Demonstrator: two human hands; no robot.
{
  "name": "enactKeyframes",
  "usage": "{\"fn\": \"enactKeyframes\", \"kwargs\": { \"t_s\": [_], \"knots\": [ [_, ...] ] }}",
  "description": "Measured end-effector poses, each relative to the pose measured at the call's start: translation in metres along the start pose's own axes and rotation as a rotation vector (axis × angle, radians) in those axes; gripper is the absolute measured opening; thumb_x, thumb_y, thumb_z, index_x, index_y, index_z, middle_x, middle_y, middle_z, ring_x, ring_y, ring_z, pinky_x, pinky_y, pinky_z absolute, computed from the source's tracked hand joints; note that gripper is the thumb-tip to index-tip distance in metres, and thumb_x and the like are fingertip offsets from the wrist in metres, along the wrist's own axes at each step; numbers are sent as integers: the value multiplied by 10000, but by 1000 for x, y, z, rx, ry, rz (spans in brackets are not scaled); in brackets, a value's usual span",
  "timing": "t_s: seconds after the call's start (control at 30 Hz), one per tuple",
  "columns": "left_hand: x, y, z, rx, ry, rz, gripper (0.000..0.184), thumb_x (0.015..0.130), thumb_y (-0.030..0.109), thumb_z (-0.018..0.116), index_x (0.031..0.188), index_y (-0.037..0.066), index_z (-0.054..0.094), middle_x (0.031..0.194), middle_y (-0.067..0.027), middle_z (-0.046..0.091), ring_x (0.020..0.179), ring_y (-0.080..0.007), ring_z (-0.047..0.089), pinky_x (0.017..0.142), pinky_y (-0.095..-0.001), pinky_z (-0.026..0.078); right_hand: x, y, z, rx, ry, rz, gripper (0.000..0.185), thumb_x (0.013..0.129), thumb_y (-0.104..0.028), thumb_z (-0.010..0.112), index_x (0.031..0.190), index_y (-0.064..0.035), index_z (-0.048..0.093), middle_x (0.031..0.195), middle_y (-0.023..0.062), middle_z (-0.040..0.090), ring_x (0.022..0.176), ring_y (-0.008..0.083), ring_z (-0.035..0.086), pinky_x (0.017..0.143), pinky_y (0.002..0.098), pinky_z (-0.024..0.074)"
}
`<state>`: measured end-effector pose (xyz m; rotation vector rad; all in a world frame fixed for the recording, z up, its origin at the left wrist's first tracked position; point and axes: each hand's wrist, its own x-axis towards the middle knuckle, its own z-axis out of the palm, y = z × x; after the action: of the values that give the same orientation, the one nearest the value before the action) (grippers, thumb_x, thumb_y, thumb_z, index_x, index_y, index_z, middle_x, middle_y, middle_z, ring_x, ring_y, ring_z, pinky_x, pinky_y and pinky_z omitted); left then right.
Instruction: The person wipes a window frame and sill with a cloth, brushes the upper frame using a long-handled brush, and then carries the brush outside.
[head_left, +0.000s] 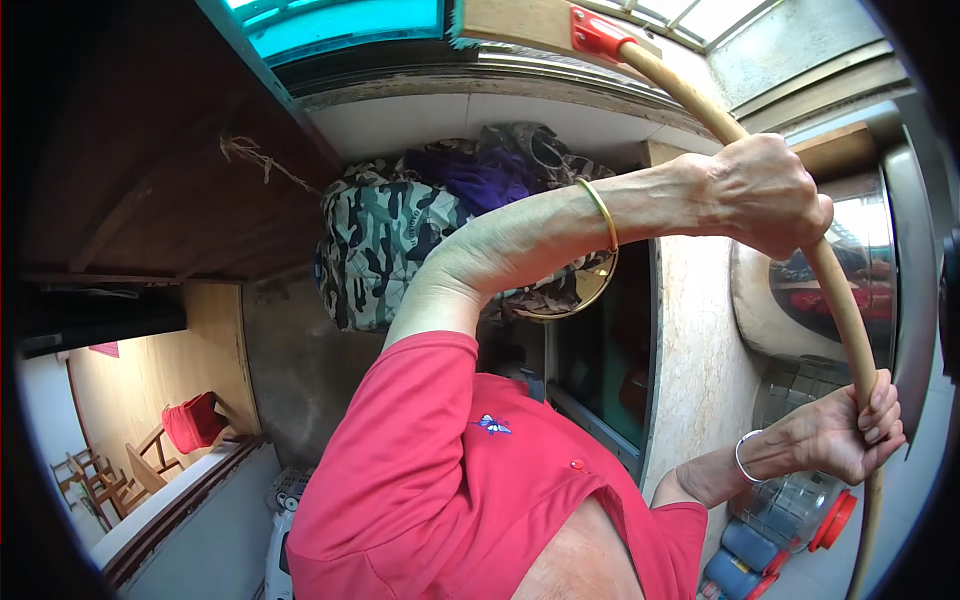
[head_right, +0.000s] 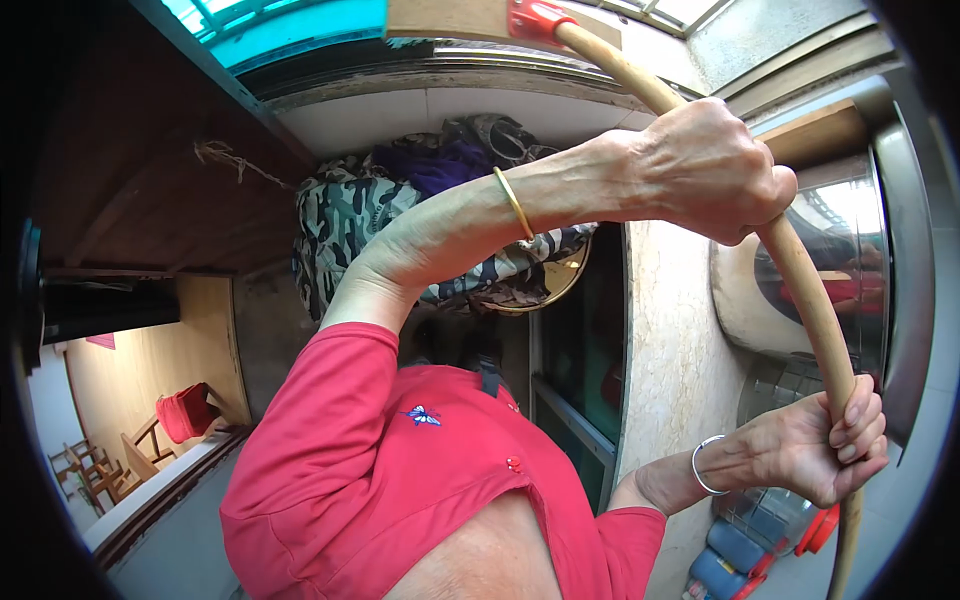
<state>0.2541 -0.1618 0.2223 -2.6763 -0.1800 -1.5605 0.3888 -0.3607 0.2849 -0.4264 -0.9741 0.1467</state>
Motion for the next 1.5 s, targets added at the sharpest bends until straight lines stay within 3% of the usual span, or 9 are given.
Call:
{"fn": "enactKeyframes", "kwargs": {
  "t_s": [0.13,0.27,0.4,0.6,0.7,1.0,1.23,1.37,1.5],
  "knots": [
    [-25,-14,14,-136,32,-16,229,695,228,688,580,73,564,461,-77,547,437,-256,601,403,-374,474,-40,16,34,-210,30,-92,400,884,-167,545,566,-149,302,559,-37,241,545,111,263,617,288,306],
    [-62,-24,14,-160,138,-65,186,668,163,662,628,102,491,543,-64,527,522,-259,589,472,-374,470,-69,25,55,-316,-261,-120,321,896,-166,515,623,-124,353,545,-33,272,517,101,296,575,295,318],
    [-87,-27,-21,-161,191,-59,186,628,143,658,626,99,477,559,-59,518,533,-258,582,498,-378,470,-100,24,79,-302,-337,-118,265,913,-164,487,671,-109,393,552,-35,294,501,95,305,562,289,330],
    [-111,-21,-71,-28,144,-97,156,601,122,629,626,94,478,536,-74,505,498,-268,582,487,-371,479,-109,23,95,-129,-259,41,257,924,-162,514,685,-107,434,572,-42,303,526,90,319,619,292,345],
    [-103,-14,-81,35,132,-84,170,636,144,642,624,96,480,510,-67,499,470,-252,584,457,-361,477,-102,20,91,27,-90,104,347,915,-153,552,611,-134,386,569,-41,296,554,90,313,632,281,339],
    [-80,-1,-95,121,160,11,222,661,197,665,616,111,465,507,-45,507,480,-222,599,439,-345,482,-103,-5,90,32,-53,-18,404,927,-204,555,594,-145,333,568,-42,271,569,94,276,624,256,308],
    [-132,-28,-86,7,259,25,181,628,157,636,627,102,464,533,-34,449,480,-220,550,462,-337,458,-143,18,107,-204,-386,-56,246,927,-247,547,770,-95,432,574,-31,327,506,102,343,564,294,360],
    [-131,-32,-72,-52,452,18,203,600,126,645,609,106,443,540,-42,462,467,-236,526,455,-346,437,-132,13,113,-241,-643,-58,236,908,-241,573,787,-86,444,579,-14,368,508,115,391,541,307,372],
    [-115,-28,-55,-96,511,-19,192,599,115,636,605,102,444,519,-53,449,456,-249,519,450,-352,437,-113,8,114,-279,-710,-28,215,908,-208,560,777,-81,446,576,-9,360,513,126,380,563,332,366]
  ]
}}
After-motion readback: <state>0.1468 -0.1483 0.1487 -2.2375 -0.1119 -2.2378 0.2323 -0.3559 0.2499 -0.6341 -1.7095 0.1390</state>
